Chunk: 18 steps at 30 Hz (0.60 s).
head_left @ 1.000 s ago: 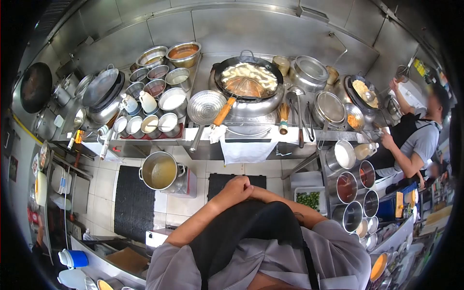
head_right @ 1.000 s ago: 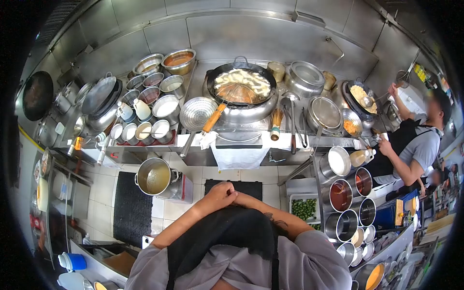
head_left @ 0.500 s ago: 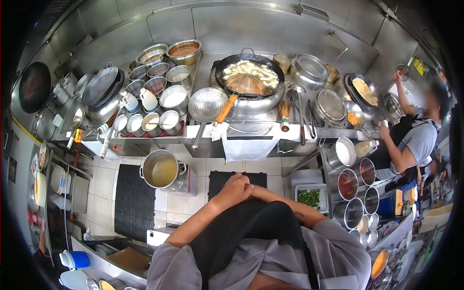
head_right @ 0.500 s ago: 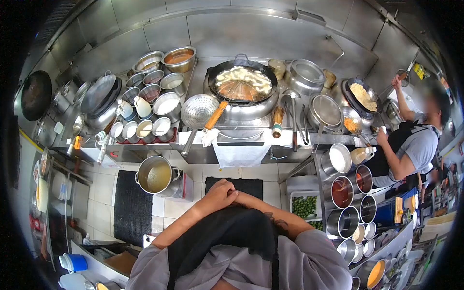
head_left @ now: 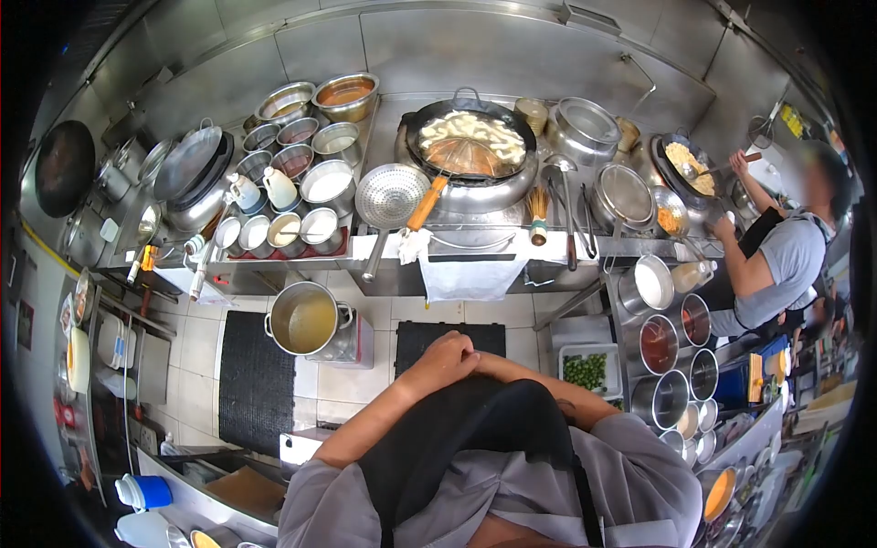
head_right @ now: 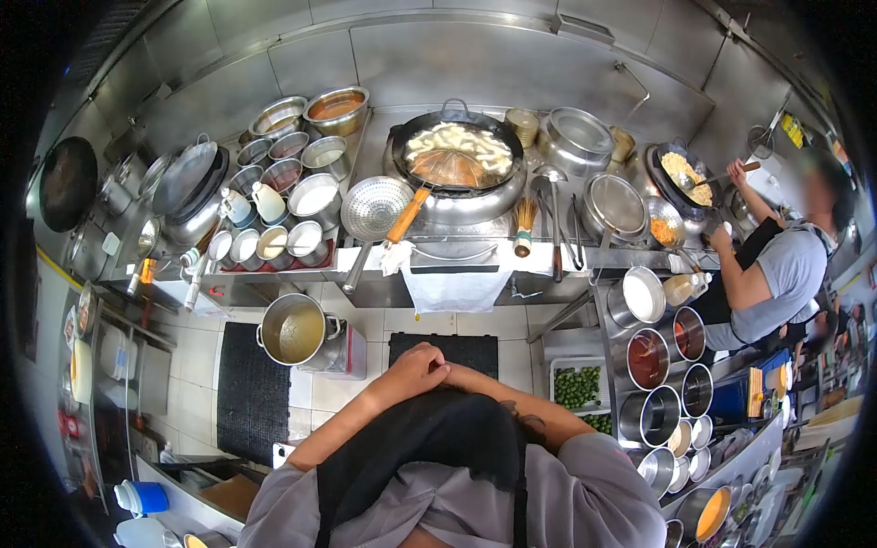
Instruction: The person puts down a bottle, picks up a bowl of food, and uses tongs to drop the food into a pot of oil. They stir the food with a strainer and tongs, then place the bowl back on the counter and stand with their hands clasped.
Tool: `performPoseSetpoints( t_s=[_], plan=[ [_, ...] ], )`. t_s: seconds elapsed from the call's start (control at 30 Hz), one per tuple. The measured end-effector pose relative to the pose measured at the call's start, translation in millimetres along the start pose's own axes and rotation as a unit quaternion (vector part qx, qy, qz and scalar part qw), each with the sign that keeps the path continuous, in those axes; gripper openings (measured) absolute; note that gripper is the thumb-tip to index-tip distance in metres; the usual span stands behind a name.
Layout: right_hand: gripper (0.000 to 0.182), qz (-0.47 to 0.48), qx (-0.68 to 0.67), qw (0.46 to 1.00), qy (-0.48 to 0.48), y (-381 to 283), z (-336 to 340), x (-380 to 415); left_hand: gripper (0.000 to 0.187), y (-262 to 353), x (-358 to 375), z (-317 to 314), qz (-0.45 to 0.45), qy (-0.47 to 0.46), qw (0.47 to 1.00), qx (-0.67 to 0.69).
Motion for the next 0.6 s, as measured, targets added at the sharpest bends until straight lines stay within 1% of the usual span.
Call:
performPoseSetpoints(
  t_s=[0.07, 0.1, 0.17, 0.2, 0.27, 0.4, 0.43, 0.47, 0.6],
  plan=[
    [0.027, 0.002, 0.001, 1.000, 0.001, -1, -1, -8, 0.022, -6, 1, -10, 0.050, -0.074, 0.996, 0.028],
    [0.027, 0.002, 0.001, 1.000, 0.001, 0, -1, -7, 0.022, -4, 0, -10, 0.049, -0.074, 0.996, 0.028],
    [0.027, 0.004, 0.002, 1.000, 0.001, 2, 1, 2, 0.021, -3, -1, -14, 0.069, -0.106, 0.992, 0.025],
    [0.027, 0.005, 0.002, 1.000, 0.001, 3, 6, 5, 0.021, -2, -1, -14, 0.069, -0.106, 0.992, 0.024],
    [0.026, 0.007, 0.001, 1.000, 0.003, 3, 5, -2, 0.022, 9, -5, 0, 0.010, 0.001, 1.000, -0.005],
    [0.026, 0.009, -0.001, 1.000, 0.003, 2, 5, 1, 0.021, 3, -5, -4, -0.001, -0.008, 1.000, -0.009],
    [0.026, 0.010, 0.000, 1.000, 0.003, -2, 4, -8, 0.020, -2, -4, -8, 0.019, -0.038, 0.999, 0.010],
    [0.026, 0.011, 0.001, 1.000, 0.003, 1, 5, -2, 0.020, -4, -4, -13, 0.039, -0.069, 0.996, 0.029],
    [0.026, 0.014, 0.003, 1.000, 0.003, -1, 9, -13, 0.020, -3, -7, -10, 0.047, -0.050, 0.997, 0.034]
  ],
)
Point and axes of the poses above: each hand's wrist, its own x-axis away from the middle knuckle, its own z-axis out of the back of the hand, y = z × x, the point moved 8 cm from there along -x, towards the middle knuckle, and after that the axes turned 5 degrees about y, right-handed, at the moved point
